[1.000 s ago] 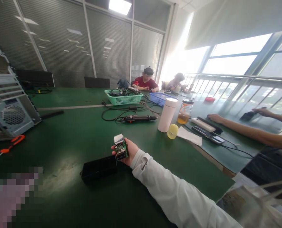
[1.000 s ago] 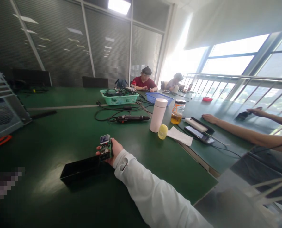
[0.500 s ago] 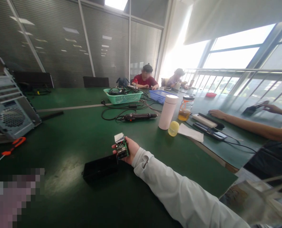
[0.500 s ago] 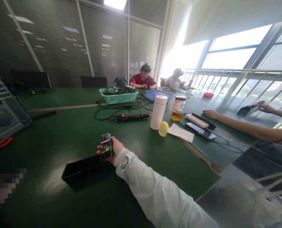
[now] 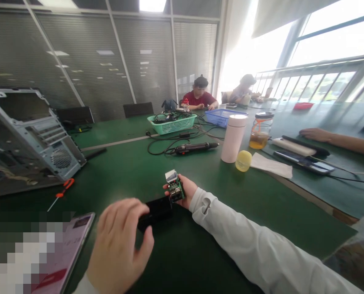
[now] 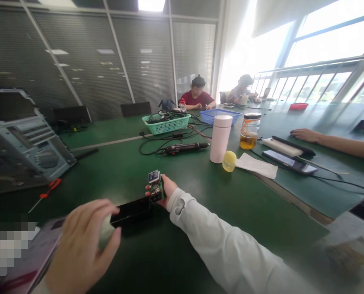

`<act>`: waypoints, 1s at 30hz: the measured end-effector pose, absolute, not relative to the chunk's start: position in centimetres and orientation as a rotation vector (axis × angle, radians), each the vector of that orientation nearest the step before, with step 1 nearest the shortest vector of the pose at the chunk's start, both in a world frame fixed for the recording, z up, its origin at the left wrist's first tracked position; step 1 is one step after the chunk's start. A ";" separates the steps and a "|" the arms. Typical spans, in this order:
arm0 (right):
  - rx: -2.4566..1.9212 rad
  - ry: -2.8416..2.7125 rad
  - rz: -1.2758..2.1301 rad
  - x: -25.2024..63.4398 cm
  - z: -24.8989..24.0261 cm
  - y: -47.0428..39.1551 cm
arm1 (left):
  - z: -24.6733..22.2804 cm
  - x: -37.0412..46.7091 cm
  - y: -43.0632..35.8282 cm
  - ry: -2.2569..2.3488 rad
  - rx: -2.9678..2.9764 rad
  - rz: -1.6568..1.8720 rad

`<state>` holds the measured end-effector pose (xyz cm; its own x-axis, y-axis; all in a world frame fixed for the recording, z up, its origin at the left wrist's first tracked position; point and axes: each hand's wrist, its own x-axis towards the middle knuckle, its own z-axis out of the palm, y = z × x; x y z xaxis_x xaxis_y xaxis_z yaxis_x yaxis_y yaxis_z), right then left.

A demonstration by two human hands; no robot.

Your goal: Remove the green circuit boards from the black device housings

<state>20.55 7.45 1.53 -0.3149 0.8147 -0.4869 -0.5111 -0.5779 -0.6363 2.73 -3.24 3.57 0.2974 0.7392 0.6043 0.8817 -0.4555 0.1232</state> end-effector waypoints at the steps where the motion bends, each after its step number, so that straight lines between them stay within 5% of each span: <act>1: -1.023 -0.475 1.972 20.5 1.5 7.4 | 3.5 2.7 -2.2 -1.608 -2.335 -0.831; 5: -1.031 -0.549 1.928 20.5 1.5 7.2 | 2.8 2.6 0.8 -2.070 -2.412 -0.703; 14: -0.937 -0.984 1.487 20.7 3.9 6.0 | 2.6 2.5 1.0 -1.916 -2.515 -1.621; 20: -0.835 -1.949 0.596 19.9 4.2 3.5 | 3.0 2.1 0.9 -1.805 -2.680 -1.742; 25: -0.801 -2.170 0.309 19.2 4.2 2.9 | 3.8 2.0 0.9 -1.960 -2.692 -1.737; 30: -0.857 -1.900 0.456 20.3 4.0 3.7 | 3.1 1.7 1.8 -2.124 -2.224 -2.704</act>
<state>20.27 3.73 3.98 -0.2857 0.7292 0.6217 0.3677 0.6826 -0.6316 1.70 1.84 3.07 -0.1133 0.9832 0.1431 -0.0937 -0.1539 0.9836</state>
